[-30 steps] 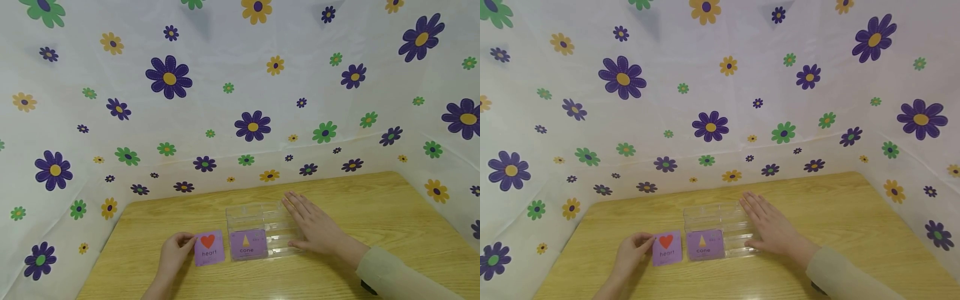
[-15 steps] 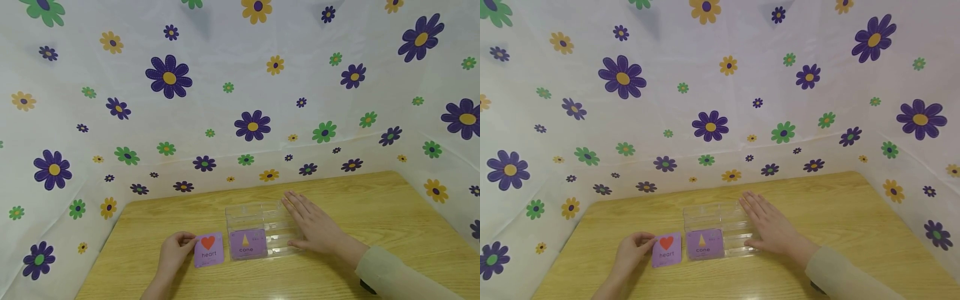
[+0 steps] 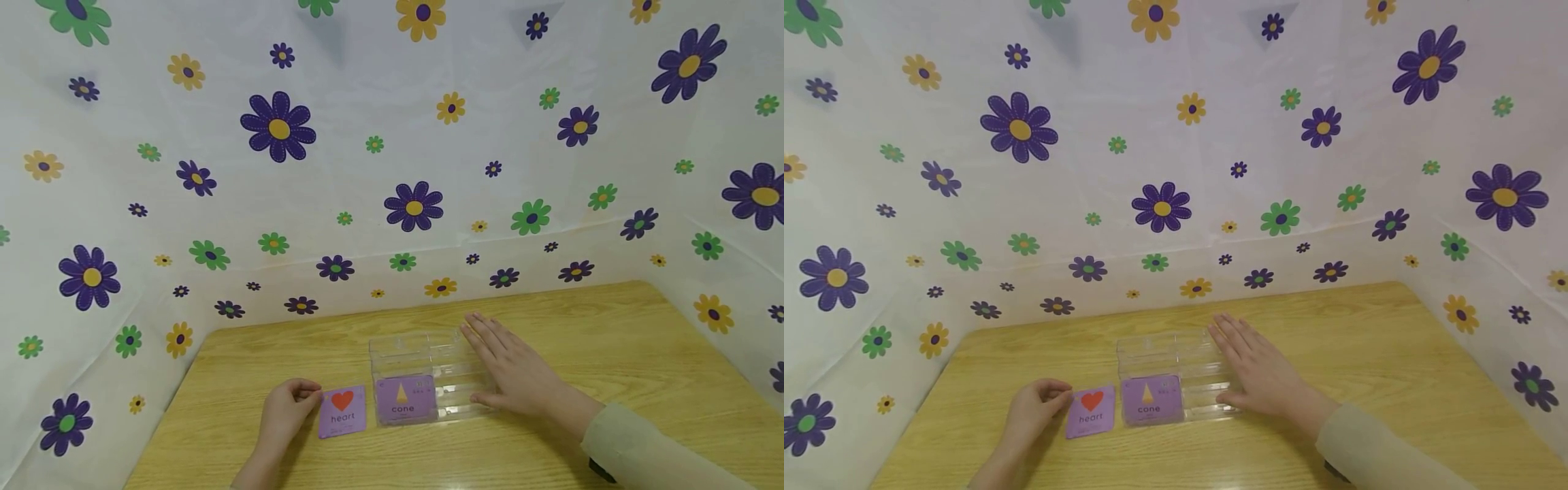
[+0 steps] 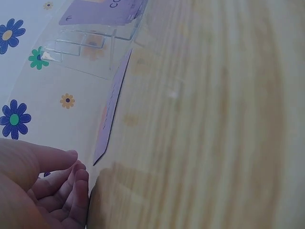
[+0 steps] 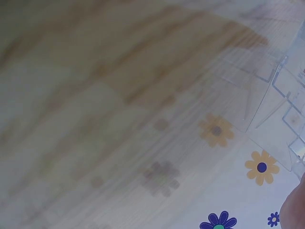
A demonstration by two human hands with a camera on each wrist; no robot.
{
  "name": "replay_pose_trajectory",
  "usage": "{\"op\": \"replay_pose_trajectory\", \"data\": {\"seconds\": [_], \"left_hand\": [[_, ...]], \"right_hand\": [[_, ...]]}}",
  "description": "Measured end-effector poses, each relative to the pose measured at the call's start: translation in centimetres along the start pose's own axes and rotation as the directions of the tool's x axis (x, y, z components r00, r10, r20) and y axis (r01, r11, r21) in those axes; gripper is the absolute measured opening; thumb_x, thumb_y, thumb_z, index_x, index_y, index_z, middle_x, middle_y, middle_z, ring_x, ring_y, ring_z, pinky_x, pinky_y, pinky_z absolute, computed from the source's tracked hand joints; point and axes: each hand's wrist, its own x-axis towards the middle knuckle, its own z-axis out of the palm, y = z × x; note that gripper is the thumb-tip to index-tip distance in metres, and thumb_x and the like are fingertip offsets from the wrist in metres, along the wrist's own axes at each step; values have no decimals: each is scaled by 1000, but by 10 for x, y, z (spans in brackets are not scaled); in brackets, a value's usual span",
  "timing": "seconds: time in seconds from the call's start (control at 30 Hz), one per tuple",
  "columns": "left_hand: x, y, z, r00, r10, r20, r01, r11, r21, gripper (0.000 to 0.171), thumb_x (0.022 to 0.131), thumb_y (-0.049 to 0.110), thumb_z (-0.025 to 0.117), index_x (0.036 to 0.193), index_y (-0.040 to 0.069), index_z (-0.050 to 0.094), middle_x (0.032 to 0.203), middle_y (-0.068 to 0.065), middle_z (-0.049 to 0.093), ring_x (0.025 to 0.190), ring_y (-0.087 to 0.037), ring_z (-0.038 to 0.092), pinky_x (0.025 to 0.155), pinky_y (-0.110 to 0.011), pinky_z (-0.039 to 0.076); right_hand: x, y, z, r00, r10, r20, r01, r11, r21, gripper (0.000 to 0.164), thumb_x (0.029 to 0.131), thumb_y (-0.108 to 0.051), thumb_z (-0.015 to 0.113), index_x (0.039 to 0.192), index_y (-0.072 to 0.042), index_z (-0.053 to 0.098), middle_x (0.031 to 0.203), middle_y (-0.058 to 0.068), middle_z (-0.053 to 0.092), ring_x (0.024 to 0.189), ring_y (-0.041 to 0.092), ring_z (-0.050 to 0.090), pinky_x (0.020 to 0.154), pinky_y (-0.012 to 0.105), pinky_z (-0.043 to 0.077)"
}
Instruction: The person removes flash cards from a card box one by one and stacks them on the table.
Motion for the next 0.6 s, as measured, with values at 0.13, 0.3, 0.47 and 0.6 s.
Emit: {"op": "replay_pose_trajectory", "data": {"seconds": [0.13,0.3,0.47,0.6], "left_hand": [[0,0,0,1000,-8,10,8,1000,-5,15,92,7,78,102,-4,77,89,-10,77,77,-10,63,64,-17,48],[0,0,0,1000,-9,13,9,1000,-11,14,92,6,77,102,-4,77,90,-11,77,77,-10,63,64,-17,48],[-1,1,0,1000,-13,14,14,1000,-24,14,93,5,76,102,-5,77,90,-11,77,78,-10,63,64,-17,48],[-2,2,-1,1000,-10,12,11,999,-35,13,93,5,76,102,-5,77,90,-12,77,78,-10,63,64,-17,49]], "right_hand": [[0,-1,-1,1000,4,7,-4,1000,9,118,89,-75,68,167,0,21,177,20,17,163,37,23,131,50,27],[0,-1,-2,1000,6,7,-6,1000,19,117,89,-73,68,167,0,21,177,20,17,162,38,24,132,49,26],[-1,-1,-1,1000,3,-3,-3,1000,19,116,89,-73,68,167,0,22,177,20,18,162,38,25,135,45,16],[-1,-1,0,1000,-3,-25,3,1000,20,116,89,-73,69,167,0,21,176,21,20,161,39,27,134,33,-6]]}}
